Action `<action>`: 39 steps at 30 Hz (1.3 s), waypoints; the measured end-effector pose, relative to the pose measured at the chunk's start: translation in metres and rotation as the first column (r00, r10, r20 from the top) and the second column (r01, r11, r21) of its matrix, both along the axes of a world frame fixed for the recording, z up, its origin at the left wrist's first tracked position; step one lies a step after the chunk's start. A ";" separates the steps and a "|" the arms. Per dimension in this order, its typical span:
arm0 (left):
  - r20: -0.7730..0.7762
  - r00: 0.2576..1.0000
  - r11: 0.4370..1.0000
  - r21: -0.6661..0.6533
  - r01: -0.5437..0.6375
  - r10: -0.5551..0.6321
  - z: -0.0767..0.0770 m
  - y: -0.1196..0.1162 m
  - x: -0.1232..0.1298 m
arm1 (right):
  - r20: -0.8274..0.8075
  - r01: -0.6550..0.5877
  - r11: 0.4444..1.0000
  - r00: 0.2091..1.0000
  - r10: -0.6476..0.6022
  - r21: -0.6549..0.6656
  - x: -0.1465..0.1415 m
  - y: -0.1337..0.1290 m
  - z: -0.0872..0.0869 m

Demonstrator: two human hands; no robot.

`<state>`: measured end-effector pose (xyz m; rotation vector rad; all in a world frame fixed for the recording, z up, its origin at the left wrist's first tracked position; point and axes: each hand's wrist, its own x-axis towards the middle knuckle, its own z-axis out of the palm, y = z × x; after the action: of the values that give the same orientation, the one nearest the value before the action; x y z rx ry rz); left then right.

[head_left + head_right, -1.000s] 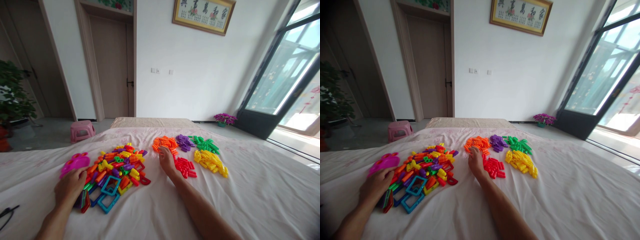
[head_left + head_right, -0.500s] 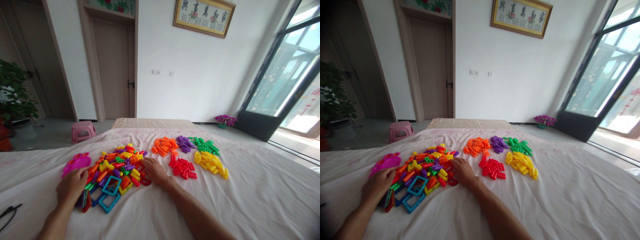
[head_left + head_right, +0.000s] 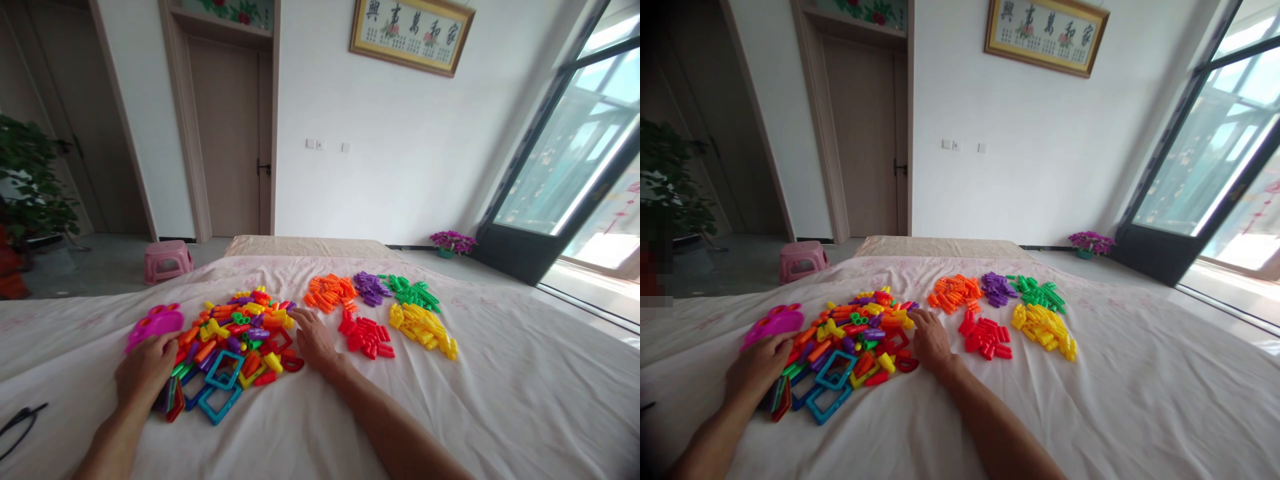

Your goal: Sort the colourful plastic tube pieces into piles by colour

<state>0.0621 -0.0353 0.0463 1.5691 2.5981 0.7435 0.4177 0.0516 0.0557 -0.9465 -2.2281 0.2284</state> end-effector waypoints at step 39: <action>-0.006 1.000 0.999 -0.017 -0.030 0.029 0.005 -0.001 0.005 | -0.453 0.304 0.921 0.804 -0.386 -0.245 0.017 0.071 -0.018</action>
<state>0.0676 -0.0365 0.0514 1.5342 2.6302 0.7172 0.4351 0.1223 0.0381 -1.2091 -1.5505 0.4331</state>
